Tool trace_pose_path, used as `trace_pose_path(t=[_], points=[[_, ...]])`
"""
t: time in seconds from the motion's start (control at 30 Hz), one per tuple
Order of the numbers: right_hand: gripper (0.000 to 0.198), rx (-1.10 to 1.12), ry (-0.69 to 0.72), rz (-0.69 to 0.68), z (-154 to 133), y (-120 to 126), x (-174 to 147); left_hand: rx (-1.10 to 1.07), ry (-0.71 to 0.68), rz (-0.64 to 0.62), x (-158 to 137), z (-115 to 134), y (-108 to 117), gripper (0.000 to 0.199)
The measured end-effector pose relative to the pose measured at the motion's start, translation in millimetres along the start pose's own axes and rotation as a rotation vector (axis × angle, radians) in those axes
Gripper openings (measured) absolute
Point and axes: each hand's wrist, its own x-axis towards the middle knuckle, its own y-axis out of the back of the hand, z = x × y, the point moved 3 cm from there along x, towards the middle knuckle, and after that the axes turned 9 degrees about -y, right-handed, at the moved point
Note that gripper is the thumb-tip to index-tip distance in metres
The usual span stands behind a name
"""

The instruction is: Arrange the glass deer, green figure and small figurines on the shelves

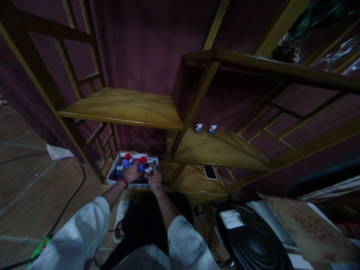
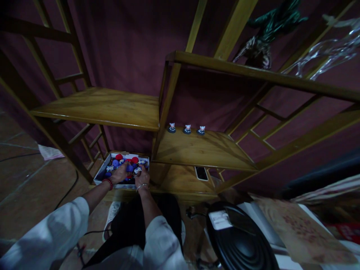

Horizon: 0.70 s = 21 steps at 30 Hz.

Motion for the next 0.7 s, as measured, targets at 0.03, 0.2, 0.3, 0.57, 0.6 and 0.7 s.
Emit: trace_pose_path(t=[0.03, 0.2, 0.3, 0.57, 0.6, 0.7], points=[[0.04, 0.004, -0.003, -0.005, 0, 0, 0, 0.003, -0.015, 0.007, -1, 2, 1, 0.041], [0.037, 0.023, -0.014, -0.022, -1, 1, -1, -0.004, -0.041, 0.014, -11, 11, 2, 0.042], [0.036, 0.056, -0.007, -0.014, 1, 2, 0, -0.022, -0.033, 0.01, -18, 16, 4, 0.044], [0.039, 0.223, -0.026, -0.005, 4, 5, 1, -0.097, -0.011, 0.041, -24, 25, 3, 0.05], [0.038, 0.242, -0.024, -0.016, 4, 5, 1, -0.123, -0.015, 0.046, -24, 26, 2, 0.05], [0.037, 0.289, -0.032, -0.042, 6, 5, 1, -0.237, -0.044, 0.053, -26, 31, 2, 0.049]])
